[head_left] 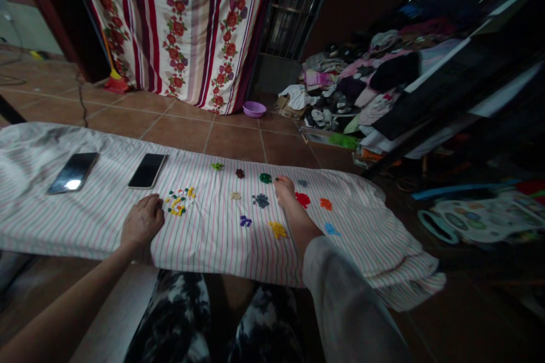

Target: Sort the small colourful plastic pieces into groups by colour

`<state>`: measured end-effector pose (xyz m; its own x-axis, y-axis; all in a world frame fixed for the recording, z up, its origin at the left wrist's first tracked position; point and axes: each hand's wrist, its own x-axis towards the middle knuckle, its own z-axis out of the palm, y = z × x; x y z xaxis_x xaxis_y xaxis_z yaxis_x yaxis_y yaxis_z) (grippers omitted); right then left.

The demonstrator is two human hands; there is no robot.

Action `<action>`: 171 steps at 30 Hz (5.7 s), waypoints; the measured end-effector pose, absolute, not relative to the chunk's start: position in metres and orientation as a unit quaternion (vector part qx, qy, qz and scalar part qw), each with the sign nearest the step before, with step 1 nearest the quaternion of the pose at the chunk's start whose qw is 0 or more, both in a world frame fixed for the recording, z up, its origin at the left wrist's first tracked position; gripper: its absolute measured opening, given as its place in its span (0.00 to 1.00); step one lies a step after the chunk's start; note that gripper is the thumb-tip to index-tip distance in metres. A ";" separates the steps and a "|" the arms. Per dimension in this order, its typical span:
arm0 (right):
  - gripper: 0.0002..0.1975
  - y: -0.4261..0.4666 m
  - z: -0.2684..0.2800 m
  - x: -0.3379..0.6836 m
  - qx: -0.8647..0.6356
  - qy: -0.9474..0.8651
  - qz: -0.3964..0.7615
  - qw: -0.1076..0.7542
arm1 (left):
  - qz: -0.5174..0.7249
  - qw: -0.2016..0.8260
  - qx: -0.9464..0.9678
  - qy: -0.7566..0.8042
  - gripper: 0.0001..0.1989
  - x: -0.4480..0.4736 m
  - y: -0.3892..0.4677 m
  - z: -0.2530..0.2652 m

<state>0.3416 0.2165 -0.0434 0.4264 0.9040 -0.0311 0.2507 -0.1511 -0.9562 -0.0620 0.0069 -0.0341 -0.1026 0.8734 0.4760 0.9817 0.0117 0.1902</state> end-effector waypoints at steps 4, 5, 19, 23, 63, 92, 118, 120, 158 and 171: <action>0.17 0.221 -0.049 0.337 -0.666 -0.442 0.346 0.491 | -0.238 0.108 -0.655 -0.709 0.11 -0.062 0.006 -0.034; 0.18 0.221 -0.050 0.336 -0.660 -0.446 0.351 0.492 | -0.237 0.106 -0.655 -0.709 0.11 -0.062 0.006 -0.035; 0.25 0.218 -0.054 0.340 -0.612 -0.474 0.388 0.501 | -0.241 0.110 -0.662 -0.701 0.11 -0.063 0.007 -0.034; 0.22 0.214 -0.045 0.341 -0.624 -0.476 0.360 0.504 | -0.240 0.110 -0.652 -0.711 0.11 -0.062 0.007 -0.034; 0.24 0.035 -0.060 0.263 -0.505 -0.730 0.151 0.435 | -0.242 0.077 -0.643 -0.723 0.13 -0.058 0.002 -0.025; 0.18 0.039 -0.042 0.262 -0.482 -0.721 0.215 0.449 | -0.249 0.082 -0.643 -0.720 0.12 -0.058 0.003 -0.025; 0.20 0.033 -0.023 0.150 -0.367 -0.854 0.182 0.322 | -0.252 0.069 -0.637 -0.725 0.12 -0.057 0.005 -0.026; 0.20 0.040 -0.019 0.139 -0.383 -0.855 0.180 0.301 | -0.253 0.067 -0.636 -0.726 0.12 -0.057 0.005 -0.026; 0.10 0.064 -0.014 0.097 -0.574 -0.769 0.175 0.221 | -0.261 0.080 -0.637 -0.721 0.10 -0.057 0.006 -0.028; 0.13 0.063 -0.025 0.109 -0.565 -0.706 0.269 0.331 | -0.261 0.077 -0.640 -0.719 0.11 -0.060 0.008 -0.032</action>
<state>0.1088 0.0634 -0.0249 -0.1426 0.9761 0.1642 0.6199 0.2174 -0.7540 -0.0596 0.0075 -0.0320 -0.1700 0.8793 0.4450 0.9601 0.0460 0.2759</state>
